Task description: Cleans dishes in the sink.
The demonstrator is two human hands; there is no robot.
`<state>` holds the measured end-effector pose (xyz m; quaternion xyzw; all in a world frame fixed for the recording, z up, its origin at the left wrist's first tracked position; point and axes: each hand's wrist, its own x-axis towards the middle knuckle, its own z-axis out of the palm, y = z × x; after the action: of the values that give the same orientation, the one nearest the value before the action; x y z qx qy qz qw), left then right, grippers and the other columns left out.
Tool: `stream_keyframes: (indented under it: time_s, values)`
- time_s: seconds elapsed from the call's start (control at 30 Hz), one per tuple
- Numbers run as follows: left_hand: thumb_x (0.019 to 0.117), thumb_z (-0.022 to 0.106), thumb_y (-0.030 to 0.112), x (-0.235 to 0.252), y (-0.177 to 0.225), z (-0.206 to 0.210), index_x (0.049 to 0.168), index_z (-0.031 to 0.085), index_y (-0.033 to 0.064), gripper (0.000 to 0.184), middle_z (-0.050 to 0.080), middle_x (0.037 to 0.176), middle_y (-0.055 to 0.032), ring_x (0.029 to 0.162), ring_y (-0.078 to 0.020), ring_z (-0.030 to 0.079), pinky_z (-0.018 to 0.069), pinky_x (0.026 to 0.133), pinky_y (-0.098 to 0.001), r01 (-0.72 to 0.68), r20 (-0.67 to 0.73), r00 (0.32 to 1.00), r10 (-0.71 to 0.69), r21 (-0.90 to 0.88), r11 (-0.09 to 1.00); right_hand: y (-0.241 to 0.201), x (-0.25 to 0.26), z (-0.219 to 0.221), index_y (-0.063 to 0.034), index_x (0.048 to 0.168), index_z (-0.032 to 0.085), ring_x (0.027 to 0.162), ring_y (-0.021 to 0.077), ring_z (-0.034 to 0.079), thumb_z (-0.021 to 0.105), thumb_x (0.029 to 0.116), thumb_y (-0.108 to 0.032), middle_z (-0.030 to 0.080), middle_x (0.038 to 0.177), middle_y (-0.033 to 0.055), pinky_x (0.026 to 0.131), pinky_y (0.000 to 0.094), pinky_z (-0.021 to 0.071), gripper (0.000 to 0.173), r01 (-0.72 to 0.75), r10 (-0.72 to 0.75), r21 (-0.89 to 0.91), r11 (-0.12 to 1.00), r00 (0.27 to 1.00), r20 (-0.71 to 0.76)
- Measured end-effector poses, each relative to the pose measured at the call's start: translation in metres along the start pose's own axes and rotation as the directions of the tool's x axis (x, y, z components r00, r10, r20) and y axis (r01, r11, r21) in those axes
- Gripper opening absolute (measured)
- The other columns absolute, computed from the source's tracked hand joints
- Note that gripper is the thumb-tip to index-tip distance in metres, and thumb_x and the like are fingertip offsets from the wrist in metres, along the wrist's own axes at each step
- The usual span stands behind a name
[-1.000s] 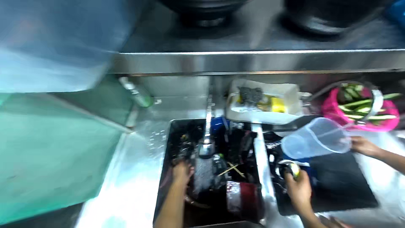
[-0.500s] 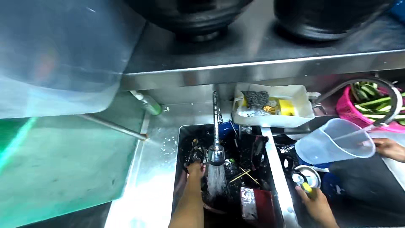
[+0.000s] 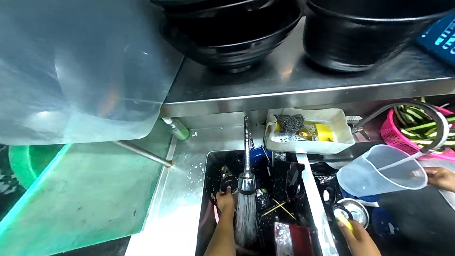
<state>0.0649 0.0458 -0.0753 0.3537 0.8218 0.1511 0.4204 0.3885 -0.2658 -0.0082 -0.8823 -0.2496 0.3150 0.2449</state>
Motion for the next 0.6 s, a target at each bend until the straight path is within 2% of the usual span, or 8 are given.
stream_keyframes:
  time_s: [0.07, 0.2, 0.27, 0.33, 0.4, 0.47, 0.5, 0.6]
  values:
    - [0.1015, 0.063, 0.034, 0.011, -0.007, 0.002, 0.134, 0.059, -0.0004, 0.048, 0.064, 0.129, -0.0251, 0.123, -0.0387, 0.062, 0.0485, 0.103, -0.0562, -0.045, -0.019, 0.999, 0.049, 0.183, 0.982, -0.002, -0.001, 0.003, 0.0048, 0.123, 0.062, 0.104, 0.0384, 0.065, 0.059, 0.1013, -0.039, 0.066, 0.111, 0.0268, 0.094, 0.0581, 0.0509, 0.049, 0.046, -0.046, -0.014, 0.999, 0.998, 0.031]
    - [0.0917, 0.070, 0.016, 0.012, -0.024, -0.009, 0.145, 0.050, 0.0040, 0.059, 0.061, 0.137, -0.0218, 0.124, -0.0363, 0.062, 0.0501, 0.105, -0.0544, -0.209, -0.059, 0.969, 0.239, 0.318, 0.925, -0.001, 0.000, 0.006, 0.0027, 0.119, 0.065, 0.105, 0.0379, 0.065, 0.059, 0.1015, -0.038, 0.066, 0.112, 0.0252, 0.095, 0.0577, 0.0510, 0.045, 0.100, -0.100, -0.029, 0.995, 0.995, 0.031]
    - [0.0916, 0.066, 0.006, 0.008, -0.030, -0.025, 0.151, 0.046, 0.0060, 0.063, 0.056, 0.145, -0.0211, 0.131, -0.0363, 0.057, 0.0462, 0.111, -0.0536, -0.352, -0.038, 0.922, 0.384, 0.327, 0.877, -0.006, 0.000, 0.006, 0.0031, 0.120, 0.065, 0.107, 0.0392, 0.064, 0.058, 0.1023, -0.036, 0.065, 0.113, 0.0262, 0.096, 0.0578, 0.0506, 0.044, 0.122, -0.122, -0.017, 0.992, 0.992, -0.017]
    - [0.0929, 0.059, 0.000, -0.009, -0.035, -0.042, 0.148, 0.051, 0.0078, 0.056, 0.058, 0.143, -0.0193, 0.125, -0.0340, 0.063, 0.0507, 0.104, -0.0539, -0.419, -0.042, 0.897, 0.439, 0.228, 0.879, -0.018, -0.005, 0.005, 0.0040, 0.123, 0.064, 0.114, 0.0393, 0.062, 0.054, 0.1042, -0.033, 0.063, 0.119, 0.0274, 0.101, 0.0561, 0.0491, 0.043, 0.174, -0.171, 0.024, 0.985, 0.981, -0.087]
    - [0.0983, 0.055, 0.003, -0.044, -0.039, -0.054, 0.142, 0.056, 0.0068, 0.044, 0.062, 0.132, -0.0194, 0.105, -0.0292, 0.070, 0.0610, 0.084, -0.0501, -0.350, 0.037, 0.936, 0.349, 0.009, 0.937, -0.040, -0.014, 0.010, 0.0041, 0.121, 0.063, 0.113, 0.0376, 0.062, 0.051, 0.1045, -0.031, 0.062, 0.118, 0.0263, 0.100, 0.0533, 0.0507, 0.041, 0.323, -0.315, 0.032, 0.946, 0.936, -0.157]
    - [0.1044, 0.055, 0.012, -0.092, -0.042, -0.057, 0.138, 0.057, 0.0030, 0.035, 0.064, 0.125, -0.0230, 0.094, -0.0329, 0.073, 0.0639, 0.071, -0.0533, -0.210, 0.211, 0.947, 0.243, -0.166, 0.963, -0.071, -0.026, 0.025, 0.0016, 0.119, 0.065, 0.113, 0.0345, 0.062, 0.052, 0.1030, -0.032, 0.063, 0.119, 0.0231, 0.098, 0.0501, 0.0532, 0.039, 0.499, -0.494, 0.009, 0.867, 0.860, -0.128]
    - [0.1057, 0.056, 0.016, -0.115, -0.040, -0.053, 0.139, 0.056, 0.0024, 0.036, 0.063, 0.126, -0.0241, 0.095, -0.0361, 0.072, 0.0641, 0.070, -0.0558, -0.115, 0.297, 0.938, 0.179, -0.223, 0.968, -0.089, -0.033, 0.037, -0.0009, 0.121, 0.066, 0.118, 0.0336, 0.062, 0.054, 0.1017, -0.032, 0.063, 0.124, 0.0220, 0.101, 0.0492, 0.0528, 0.039, 0.563, -0.561, 0.016, 0.826, 0.825, -0.063]
    - [0.1083, 0.052, 0.032, -0.158, -0.032, -0.036, 0.139, 0.055, 0.0059, 0.041, 0.064, 0.130, -0.0184, 0.111, -0.0348, 0.068, 0.0607, 0.086, -0.0577, 0.220, 0.556, 0.829, 0.064, -0.429, 0.876, -0.139, -0.050, 0.083, -0.0131, 0.130, 0.067, 0.134, 0.0314, 0.054, 0.056, 0.1025, -0.041, 0.058, 0.142, 0.0152, 0.111, 0.0480, 0.0478, 0.041, 0.668, -0.648, -0.044, 0.743, 0.735, 0.199]
